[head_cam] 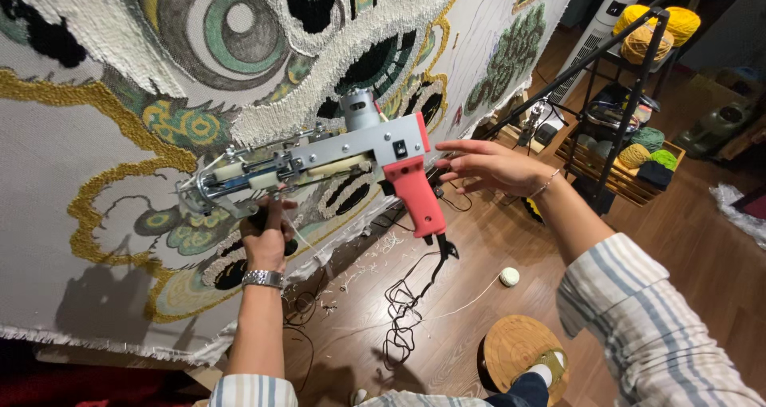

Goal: The person uses a handheld tufting gun to apply white yarn onto a large canvas featuring a pre-printed design of a stylized lion head. They guide the tool across the surface to create textured fur details, occasionally pausing to adjust the yarn feed or reposition the tool.

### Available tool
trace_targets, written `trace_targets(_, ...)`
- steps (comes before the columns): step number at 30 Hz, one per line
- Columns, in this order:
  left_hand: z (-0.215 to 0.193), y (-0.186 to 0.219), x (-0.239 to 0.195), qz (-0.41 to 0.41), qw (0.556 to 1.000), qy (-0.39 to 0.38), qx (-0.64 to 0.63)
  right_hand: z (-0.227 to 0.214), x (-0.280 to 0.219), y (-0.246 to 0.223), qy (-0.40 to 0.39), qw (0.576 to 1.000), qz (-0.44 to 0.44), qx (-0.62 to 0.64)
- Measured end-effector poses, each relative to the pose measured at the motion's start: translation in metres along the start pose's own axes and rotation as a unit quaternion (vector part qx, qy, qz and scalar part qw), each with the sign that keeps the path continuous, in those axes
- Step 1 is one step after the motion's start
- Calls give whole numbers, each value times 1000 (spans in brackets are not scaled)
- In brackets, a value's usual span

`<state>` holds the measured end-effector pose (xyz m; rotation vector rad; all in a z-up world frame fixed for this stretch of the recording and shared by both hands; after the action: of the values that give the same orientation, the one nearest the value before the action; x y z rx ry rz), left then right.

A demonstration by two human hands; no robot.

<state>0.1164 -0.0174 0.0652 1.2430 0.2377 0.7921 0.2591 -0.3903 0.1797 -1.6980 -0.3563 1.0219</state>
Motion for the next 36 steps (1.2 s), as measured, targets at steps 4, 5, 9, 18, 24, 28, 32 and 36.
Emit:
trace_targets(4, 14, 7, 4, 24, 999, -3, 29, 28, -2, -5, -139, 986, -51, 77)
trace_targets(5, 17, 10, 4, 26, 998, 1, 55, 32, 3, -4, -148, 983, -54, 93)
trace_targets(9, 33, 15, 1, 18, 994, -17, 105, 36, 17, 8, -86, 988, -24, 129)
trace_targets(18, 39, 3, -7, -54, 935, -67, 343, 43, 51, 67, -45, 960, 28, 274)
trace_targets(24, 64, 26, -14, 97, 953, -90, 272, 35, 31, 72, 60, 953, 10, 298)
trace_targets(28, 56, -2, -19, -36, 926, -97, 362, 42, 18, 64, 45, 955, -23, 292)
trace_targets(32, 56, -17, -17, -45, 928, -113, 353, 41, 11, 75, 67, 946, -9, 316)
trace_targets(36, 70, 0, -22, 9, 951, -122, 283, 35, 10, 82, 89, 945, -10, 314)
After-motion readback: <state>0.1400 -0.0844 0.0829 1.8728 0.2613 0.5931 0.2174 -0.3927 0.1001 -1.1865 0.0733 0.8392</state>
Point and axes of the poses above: each hand's wrist, its own x-axis towards the middle knuckle, its own z-axis out of the palm, y = z × x, the point moved 9 cm from there along x, towards the middle knuckle, and after that the axes turned 10 degrees about z, right-handed, at the moved point
